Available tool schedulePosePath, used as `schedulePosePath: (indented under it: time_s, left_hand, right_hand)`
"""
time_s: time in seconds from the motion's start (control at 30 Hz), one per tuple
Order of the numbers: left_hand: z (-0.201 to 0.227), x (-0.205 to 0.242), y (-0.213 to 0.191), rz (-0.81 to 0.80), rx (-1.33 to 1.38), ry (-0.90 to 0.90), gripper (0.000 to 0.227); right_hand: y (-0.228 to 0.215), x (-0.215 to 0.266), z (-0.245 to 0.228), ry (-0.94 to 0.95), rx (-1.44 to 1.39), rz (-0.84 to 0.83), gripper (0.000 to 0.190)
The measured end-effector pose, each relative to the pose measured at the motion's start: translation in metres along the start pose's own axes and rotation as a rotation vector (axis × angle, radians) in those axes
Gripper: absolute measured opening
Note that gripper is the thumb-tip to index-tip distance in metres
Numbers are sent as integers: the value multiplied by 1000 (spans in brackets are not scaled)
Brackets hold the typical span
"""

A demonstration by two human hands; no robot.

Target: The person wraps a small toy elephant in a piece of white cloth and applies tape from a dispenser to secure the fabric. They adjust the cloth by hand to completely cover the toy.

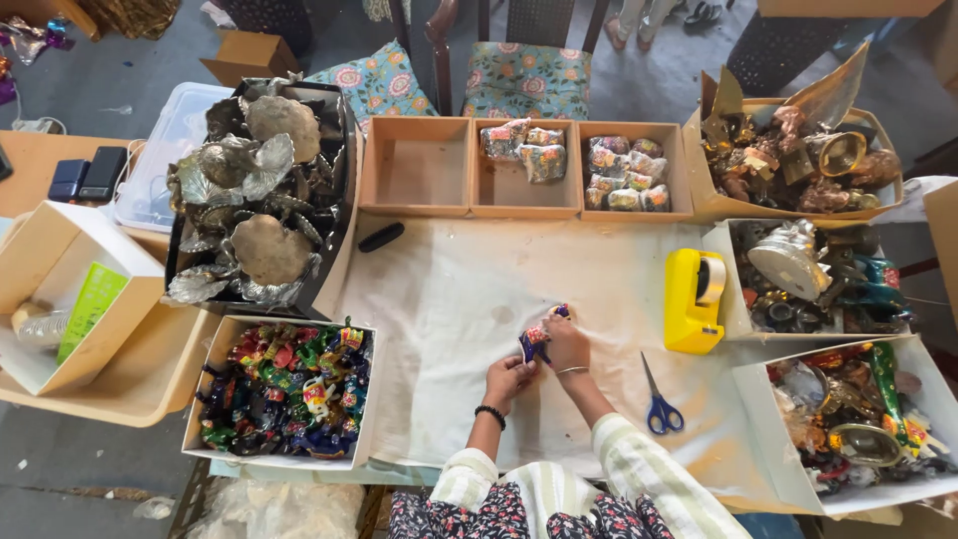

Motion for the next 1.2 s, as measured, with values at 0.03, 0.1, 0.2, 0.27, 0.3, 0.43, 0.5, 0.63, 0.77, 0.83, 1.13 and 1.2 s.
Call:
schedulePosePath:
  time_s: [0.03, 0.1, 0.2, 0.27, 0.3, 0.43, 0.5, 0.63, 0.77, 0.83, 1.13, 1.2]
  left_hand:
    - [2, 0, -1, 4, -28, 8, 20]
    - [0, -3, -3, 5, -26, 8, 20]
    - [-3, -3, -3, 14, -1, -9, 20]
    - [-7, -4, -3, 17, 19, -23, 20]
    - [-8, -6, -5, 13, 24, -20, 20]
    - [-6, -6, -3, -17, 37, 8, 21]
    - [-4, -4, -1, -10, 26, -8, 20]
    - [-7, -5, -4, 7, 2, -28, 20]
    - [-11, -11, -3, -5, 40, -16, 21]
    - [-11, -7, -5, 20, 21, -60, 21]
    - [3, 2, -2, -3, -22, -25, 24]
    - [-2, 0, -3, -17, -4, -28, 23]
  right_hand:
    - [-4, -3, 11, 41, 8, 35, 34]
    - [-18, 2, 13, 131, 1, -3, 30]
    - [-3, 17, 13, 200, 46, -101, 30]
    - [9, 23, 5, 178, 98, -156, 33]
    - [2, 22, -16, 41, 26, -92, 37]
    - [2, 12, -29, -74, -50, -30, 33]
    - [-1, 6, -8, -38, -10, -7, 32]
    - [-19, 8, 16, 93, -29, 63, 35]
    - [-2, 17, 9, 165, 78, -45, 31]
    - [-16, 17, -24, 26, -56, 7, 34]
    - [-23, 10, 17, 224, -15, -1, 31]
    - [-16, 18, 9, 169, -14, 26, 26]
Point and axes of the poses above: each hand's wrist, its own x-axis away from the middle knuckle, its own y-axis out of the palm, z = x × y, the point moved 10 cm from there along -x, towards the middle knuckle, and after that the axes turned 11 degrees about y, right-handed, at the moved point
